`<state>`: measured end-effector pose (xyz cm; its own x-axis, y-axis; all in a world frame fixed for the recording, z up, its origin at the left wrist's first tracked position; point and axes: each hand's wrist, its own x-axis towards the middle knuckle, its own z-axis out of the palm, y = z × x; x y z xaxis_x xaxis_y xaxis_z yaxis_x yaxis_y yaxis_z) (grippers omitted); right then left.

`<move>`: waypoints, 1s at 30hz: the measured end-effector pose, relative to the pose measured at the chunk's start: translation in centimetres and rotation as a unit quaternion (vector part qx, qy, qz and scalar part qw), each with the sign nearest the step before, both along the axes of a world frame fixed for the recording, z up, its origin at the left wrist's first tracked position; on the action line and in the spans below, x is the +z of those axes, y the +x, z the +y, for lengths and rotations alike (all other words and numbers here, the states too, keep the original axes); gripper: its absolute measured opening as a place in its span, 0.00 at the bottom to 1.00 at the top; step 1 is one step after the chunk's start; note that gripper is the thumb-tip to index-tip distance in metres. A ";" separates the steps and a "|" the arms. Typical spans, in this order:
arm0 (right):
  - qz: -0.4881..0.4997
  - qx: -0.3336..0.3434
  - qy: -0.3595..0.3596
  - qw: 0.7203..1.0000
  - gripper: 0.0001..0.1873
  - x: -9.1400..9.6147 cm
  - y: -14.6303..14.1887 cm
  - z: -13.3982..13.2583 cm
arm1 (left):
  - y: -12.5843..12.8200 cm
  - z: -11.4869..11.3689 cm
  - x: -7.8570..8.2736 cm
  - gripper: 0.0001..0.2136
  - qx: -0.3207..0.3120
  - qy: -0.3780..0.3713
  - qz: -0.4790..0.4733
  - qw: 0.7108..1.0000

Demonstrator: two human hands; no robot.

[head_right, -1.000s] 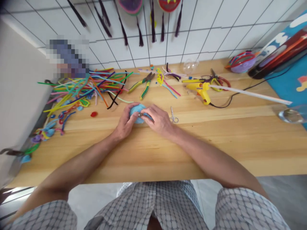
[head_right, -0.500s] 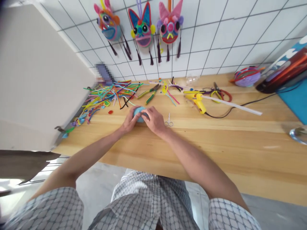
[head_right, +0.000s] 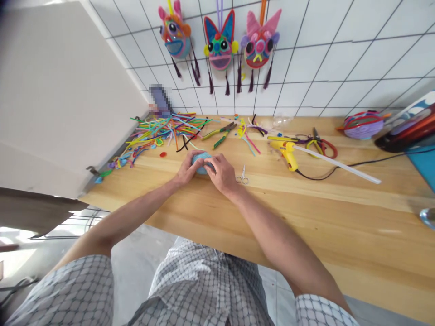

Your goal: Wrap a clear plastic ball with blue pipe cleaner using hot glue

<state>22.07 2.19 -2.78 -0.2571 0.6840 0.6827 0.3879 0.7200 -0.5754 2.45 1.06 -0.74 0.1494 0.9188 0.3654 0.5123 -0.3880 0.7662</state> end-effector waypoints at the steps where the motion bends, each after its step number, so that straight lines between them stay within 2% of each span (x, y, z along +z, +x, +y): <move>1: -0.002 -0.002 -0.001 1.000 0.06 0.0 0.0 -0.1 | 0.1 0.0 0.0 0.27 0.003 -0.002 -0.003 1.000; 6: 0.011 0.007 -0.023 1.000 0.05 0.1 0.2 -0.3 | 0.6 0.0 0.0 0.24 0.005 -0.011 -0.017 1.000; 11: 0.024 0.017 -0.015 0.999 0.06 0.2 0.2 -0.5 | 0.3 0.1 -0.3 0.25 -0.002 -0.015 -0.022 1.000; 18: 0.030 0.010 0.004 0.999 0.08 0.4 0.2 -0.7 | -0.4 0.5 -0.6 0.20 -0.063 0.052 0.018 0.996; 23: 0.018 0.009 -0.028 0.999 0.08 0.9 0.4 -1.1 | -0.7 0.1 -0.5 0.19 -0.089 0.037 -0.006 0.995; 26: 0.008 0.005 -0.041 0.999 0.08 1.3 0.7 -1.3 | -1.1 0.1 -0.1 0.23 -0.144 0.007 -0.012 0.989; 30: -0.005 -0.016 -0.041 0.999 0.08 1.6 0.9 -1.3 | -1.6 0.7 -0.1 0.29 -0.189 0.009 0.000 0.982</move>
